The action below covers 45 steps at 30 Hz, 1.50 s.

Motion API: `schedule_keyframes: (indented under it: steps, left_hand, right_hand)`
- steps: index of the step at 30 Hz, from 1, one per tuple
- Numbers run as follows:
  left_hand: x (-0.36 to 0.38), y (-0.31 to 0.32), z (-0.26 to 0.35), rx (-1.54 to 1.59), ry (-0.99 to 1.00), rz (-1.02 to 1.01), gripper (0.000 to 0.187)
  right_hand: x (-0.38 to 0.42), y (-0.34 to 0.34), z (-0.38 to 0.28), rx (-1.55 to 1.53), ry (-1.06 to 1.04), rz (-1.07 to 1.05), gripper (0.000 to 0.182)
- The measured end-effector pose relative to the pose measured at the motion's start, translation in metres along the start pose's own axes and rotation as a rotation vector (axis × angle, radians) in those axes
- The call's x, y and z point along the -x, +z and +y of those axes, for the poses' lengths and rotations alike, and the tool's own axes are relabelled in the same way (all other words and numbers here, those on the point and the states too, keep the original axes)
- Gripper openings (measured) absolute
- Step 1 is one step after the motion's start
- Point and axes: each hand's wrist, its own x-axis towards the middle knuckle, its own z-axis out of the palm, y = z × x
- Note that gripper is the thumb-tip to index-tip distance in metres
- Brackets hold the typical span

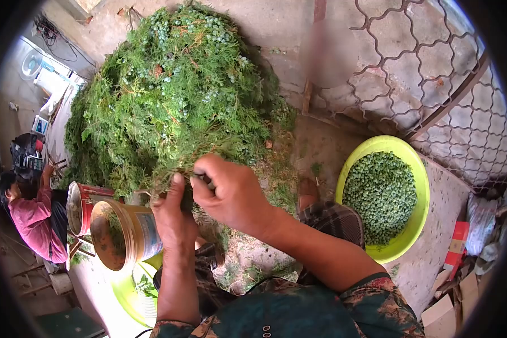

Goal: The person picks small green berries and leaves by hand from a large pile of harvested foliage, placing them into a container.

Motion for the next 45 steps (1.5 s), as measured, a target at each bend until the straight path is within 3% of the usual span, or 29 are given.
schedule_keyframes:
  steps: [1, 2, 3, 5, 6, 7, 9, 11, 13, 17, 21, 23, 25, 27, 29, 30, 31, 33, 35, 37, 38, 43, 45]
  left_hand:
    - [-0.005, -0.007, -0.002, -0.019, -0.045, 0.047, 0.029]
    - [-0.011, -0.011, -0.004, -0.096, -0.106, 0.284, 0.020]
    - [-0.012, -0.011, -0.003, -0.093, -0.100, 0.290, 0.020]
    - [-0.012, -0.011, -0.001, -0.086, -0.053, 0.270, 0.013]
    - [-0.010, -0.010, -0.001, 0.048, 0.010, 0.149, 0.012]
    - [-0.009, -0.011, -0.001, 0.049, 0.007, 0.144, 0.012]
    - [-0.008, -0.014, -0.001, 0.145, -0.033, 0.058, 0.013]
    - [-0.006, -0.015, -0.001, 0.102, -0.042, 0.058, 0.014]
    - [-0.005, -0.013, -0.001, 0.097, 0.015, 0.011, 0.015]
    - [-0.005, -0.016, -0.002, 0.045, 0.051, -0.036, 0.020]
    - [-0.001, -0.016, 0.010, -0.346, 0.182, -0.123, 0.019]
    - [-0.005, -0.022, 0.014, -0.515, 0.267, -0.199, 0.020]
    - [-0.008, -0.032, 0.014, -0.541, 0.443, -0.552, 0.028]
    - [-0.004, -0.035, 0.018, -0.571, 0.409, -0.524, 0.031]
    - [-0.012, -0.049, 0.023, -0.982, 0.720, -0.656, 0.010]
    - [-0.008, -0.052, 0.028, -0.904, 0.589, -0.669, 0.007]
    - [-0.008, -0.051, 0.028, -0.910, 0.589, -0.671, 0.007]
    - [-0.007, -0.049, 0.027, -0.650, 0.375, -0.533, 0.005]
    - [-0.013, -0.057, 0.023, -0.565, 0.435, -0.617, 0.012]
    - [-0.010, -0.039, 0.021, -0.410, 0.336, -0.360, 0.035]
    - [-0.013, -0.041, 0.016, -0.320, 0.312, -0.377, 0.053]
    - [-0.015, -0.034, 0.005, -0.116, 0.227, -0.316, 0.033]
    - [-0.013, -0.024, 0.000, -0.168, 0.253, -0.174, 0.025]
  right_hand:
    - [-0.001, -0.001, -0.001, -0.187, 0.094, 0.006, 0.010]
    - [-0.006, -0.012, -0.011, -0.627, 0.467, -0.032, 0.008]
    - [-0.010, -0.021, -0.012, -0.629, 0.464, -0.041, 0.008]
    - [-0.016, -0.034, -0.012, -1.229, 0.690, -0.041, 0.008]
    - [-0.017, -0.036, -0.017, -1.166, 0.731, -0.040, 0.011]
    - [-0.018, -0.034, -0.016, -1.163, 0.730, -0.036, 0.011]
    - [-0.017, -0.029, -0.010, -0.836, 0.752, -0.171, 0.018]
    - [-0.011, -0.023, -0.004, -0.798, 0.725, -0.186, 0.020]
    - [-0.008, -0.014, 0.001, -0.302, 0.304, -0.110, 0.015]
    - [-0.003, -0.009, 0.005, -0.058, 0.139, -0.044, 0.012]
    - [-0.013, -0.022, -0.007, -0.205, 0.169, 0.059, 0.014]
    - [-0.019, -0.035, -0.008, -0.362, 0.382, 0.136, 0.015]
    - [-0.024, -0.042, -0.004, -0.326, 0.421, 0.137, 0.013]
    - [-0.024, -0.042, 0.006, -0.124, 0.194, 0.042, 0.015]
    - [-0.018, -0.039, 0.008, -0.113, 0.166, 0.023, 0.016]
    - [-0.017, -0.037, 0.007, -0.114, 0.133, -0.090, 0.018]
    - [-0.015, -0.036, 0.006, -0.115, 0.096, -0.201, 0.020]
    - [-0.009, -0.032, 0.004, 0.000, 0.064, -0.307, 0.021]
    - [-0.006, -0.029, 0.002, 0.119, 0.030, -0.419, 0.022]
    - [-0.006, -0.025, 0.000, 0.274, 0.012, -0.547, 0.023]
    - [-0.001, -0.020, 0.004, 0.232, -0.010, -0.487, 0.022]
    - [0.006, -0.011, 0.007, 0.102, 0.064, -0.338, 0.027]
    - [0.009, -0.006, 0.010, 0.091, 0.047, -0.331, 0.029]
